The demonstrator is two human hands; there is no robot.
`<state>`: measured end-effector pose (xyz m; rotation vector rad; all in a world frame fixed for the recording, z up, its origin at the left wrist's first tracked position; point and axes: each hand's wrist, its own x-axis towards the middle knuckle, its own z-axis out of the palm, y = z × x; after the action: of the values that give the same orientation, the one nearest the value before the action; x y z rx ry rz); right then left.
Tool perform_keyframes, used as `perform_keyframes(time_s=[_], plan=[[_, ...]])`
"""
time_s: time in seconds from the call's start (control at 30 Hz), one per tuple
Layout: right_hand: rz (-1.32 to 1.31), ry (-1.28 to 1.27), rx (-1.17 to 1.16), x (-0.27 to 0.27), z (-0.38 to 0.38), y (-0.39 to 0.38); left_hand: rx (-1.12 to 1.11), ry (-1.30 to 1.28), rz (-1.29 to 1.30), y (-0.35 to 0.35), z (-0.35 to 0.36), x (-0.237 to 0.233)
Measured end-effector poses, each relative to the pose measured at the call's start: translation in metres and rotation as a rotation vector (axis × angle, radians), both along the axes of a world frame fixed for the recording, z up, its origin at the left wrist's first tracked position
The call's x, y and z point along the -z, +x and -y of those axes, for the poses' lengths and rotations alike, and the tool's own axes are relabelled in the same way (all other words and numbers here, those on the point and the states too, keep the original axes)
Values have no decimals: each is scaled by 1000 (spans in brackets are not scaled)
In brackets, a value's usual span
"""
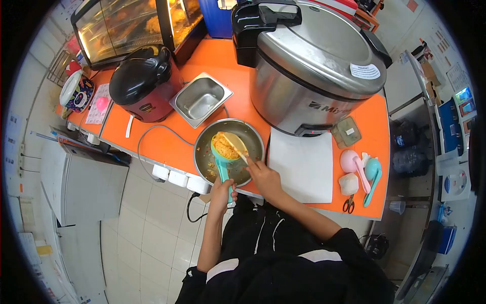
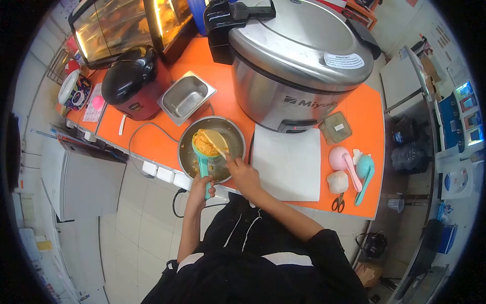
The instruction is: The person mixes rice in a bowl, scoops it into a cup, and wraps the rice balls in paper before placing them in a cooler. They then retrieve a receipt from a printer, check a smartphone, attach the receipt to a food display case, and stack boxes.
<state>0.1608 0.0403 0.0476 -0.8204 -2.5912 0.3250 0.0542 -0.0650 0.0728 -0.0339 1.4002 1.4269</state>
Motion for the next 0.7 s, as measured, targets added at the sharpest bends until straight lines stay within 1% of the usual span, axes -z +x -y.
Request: perform_keyframes(time_s=[0.1, 0.23, 0.27, 0.37, 0.4, 0.43, 0.5, 0.53, 0.57, 0.63, 0.67, 0.7], plan=[[43, -16, -45, 5, 12, 5, 54, -16, 31, -2, 3, 2], [70, 23, -125, -2, 14, 7, 49, 3, 44, 0, 10, 11], [92, 48, -154, -6, 10, 8, 33, 52, 101, 0, 12, 15], [63, 43, -227, -33, -10, 13, -1, 152, 202, 3, 21, 23], [76, -18, -232, -47, -16, 14, -13, 202, 251, 3, 24, 23], [73, -12, -236, -62, -22, 15, -16, 207, 247, 2, 25, 22], [-82, -113, -209, -83, -33, 15, -4, 248, 288, 4, 30, 18], [-245, -155, -202, -79, -44, 13, 14, 259, 268, 4, 30, 18], [-244, -155, -209, -65, -53, 12, 7, 261, 268, 4, 30, 18], [-490, -1204, -82, -54, -66, 5, 48, 318, 280, 3, 29, 20], [-436, -1526, -8, -52, -73, 14, 45, 321, 278, 3, 28, 19], [-434, -1524, -10, -52, -74, 11, 61, 312, 261, 3, 28, 19]])
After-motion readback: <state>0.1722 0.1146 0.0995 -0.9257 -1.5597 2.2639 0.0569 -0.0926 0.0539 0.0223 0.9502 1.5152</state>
